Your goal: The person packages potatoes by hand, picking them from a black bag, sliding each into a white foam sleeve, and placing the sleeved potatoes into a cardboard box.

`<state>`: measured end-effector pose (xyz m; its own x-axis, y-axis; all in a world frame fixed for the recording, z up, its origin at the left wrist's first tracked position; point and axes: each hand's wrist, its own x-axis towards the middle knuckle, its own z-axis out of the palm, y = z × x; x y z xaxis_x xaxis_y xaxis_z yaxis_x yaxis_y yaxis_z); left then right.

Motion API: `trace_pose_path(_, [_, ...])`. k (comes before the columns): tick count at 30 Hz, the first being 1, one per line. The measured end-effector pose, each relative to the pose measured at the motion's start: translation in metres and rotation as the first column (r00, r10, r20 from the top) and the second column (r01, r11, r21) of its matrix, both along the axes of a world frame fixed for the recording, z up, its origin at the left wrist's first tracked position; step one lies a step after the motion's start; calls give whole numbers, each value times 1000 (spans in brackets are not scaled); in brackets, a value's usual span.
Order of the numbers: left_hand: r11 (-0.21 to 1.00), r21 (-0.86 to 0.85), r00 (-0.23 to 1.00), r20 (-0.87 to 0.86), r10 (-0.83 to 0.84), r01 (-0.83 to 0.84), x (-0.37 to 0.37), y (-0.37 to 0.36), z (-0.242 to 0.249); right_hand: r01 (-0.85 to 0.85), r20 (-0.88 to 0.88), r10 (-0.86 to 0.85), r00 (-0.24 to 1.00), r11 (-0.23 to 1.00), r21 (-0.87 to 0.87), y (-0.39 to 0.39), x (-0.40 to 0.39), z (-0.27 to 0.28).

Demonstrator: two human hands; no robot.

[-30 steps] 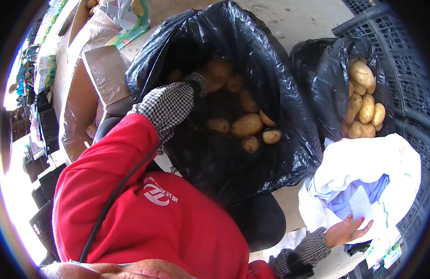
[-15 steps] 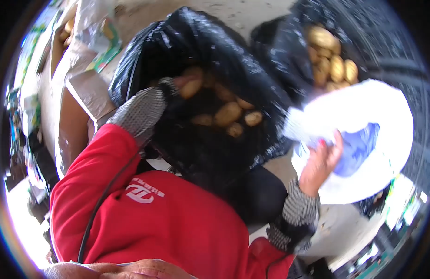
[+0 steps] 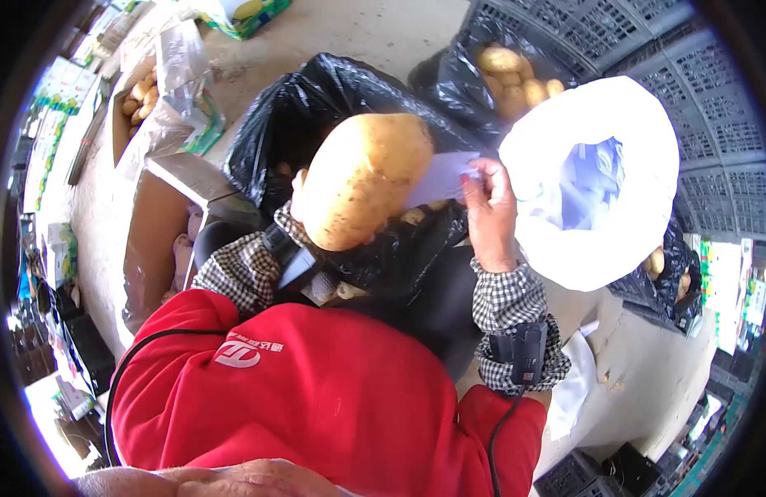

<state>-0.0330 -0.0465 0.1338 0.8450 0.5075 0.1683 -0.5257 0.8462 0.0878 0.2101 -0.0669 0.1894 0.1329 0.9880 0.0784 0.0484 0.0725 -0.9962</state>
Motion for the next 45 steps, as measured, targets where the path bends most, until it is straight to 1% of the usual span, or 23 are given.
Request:
trace_pose_path(2, [999,-3,996,-76,36,-36,-3,-13,-2,-8,170,4,985,1000,27,-7,-7,0])
trace_pose_path(5, [980,134,986,95,135,-147,-8,-31,2,-80,395,5,919,982,172,-15,-22,-3])
trace_pose_path(7, [972,153,981,-51,187,-178,-12,-33,10,-147,385,87,919,980,131,-16,-38,5])
trace_pose_path(9, [955,248,983,-47,177,-160,-13,-34,18,-157,227,131,965,982,101,-14,-49,5])
trace_pose_path(10, [951,240,941,-225,252,-197,-21,-40,16,-158,142,145,979,984,82,-13,-49,6])
trace_pose_path(11, [936,237,916,-245,318,-261,-30,-42,20,-155,57,152,987,986,55,-13,-51,11])
trace_pose_path(12, [920,225,888,-266,375,-321,-37,-46,23,-84,62,84,995,996,8,-15,-50,24])
trace_pose_path(14, [889,173,831,-317,458,-424,-49,-60,19,-78,139,60,988,989,129,-4,-36,23])
trace_pose_path(15, [924,115,891,-242,383,-365,-56,-66,24,-95,215,66,974,987,127,-6,-33,28])
trace_pose_path(17, [898,204,901,-114,418,-390,-66,-70,23,-156,46,151,987,979,128,-10,-47,29])
trace_pose_path(18, [910,155,917,-51,395,-383,-63,-73,32,-187,62,181,982,976,112,-12,-56,29])
trace_pose_path(21, [898,135,894,-113,433,-418,-61,-78,29,-215,232,186,955,971,106,-19,-78,24])
trace_pose_path(22, [890,197,893,-114,436,-410,-61,-77,28,-215,240,181,954,969,122,-20,-80,21])
trace_pose_path(27, [946,139,956,1,294,-291,-64,-78,36,-281,308,230,923,951,132,-22,-91,25])
trace_pose_path(29, [928,173,943,15,332,-330,-57,-82,34,-320,367,255,895,938,129,-21,-101,20])
trace_pose_path(32, [877,278,887,-140,440,-391,-56,-86,35,-372,-131,351,927,905,-208,-20,-102,30])
trace_pose_path(35, [920,168,922,-103,373,-354,-65,-82,23,-602,-589,321,742,705,-375,-19,-93,-5])
trace_pose_path(36, [901,108,891,-138,433,-421,-65,-83,16,-730,-690,361,627,580,-361,-28,-96,-16])
trace_pose_path(38, [876,69,854,-196,482,-478,-65,-83,11,-740,-329,665,670,631,-233,-40,-113,-27])
trace_pose_path(40, [879,104,855,-203,476,-465,-62,-83,13,-740,-240,709,663,669,-67,-34,-117,-27])
trace_pose_path(41, [881,134,858,-204,472,-453,-60,-84,16,-725,-592,549,590,683,-89,-28,-119,-26])
trace_pose_path(42, [883,172,860,-207,466,-437,-61,-84,19,-716,-853,300,428,688,-117,-24,-121,-23])
trace_pose_path(45, [862,311,854,-216,473,-399,-59,-88,36,-549,-728,286,623,822,-148,-11,-117,0])
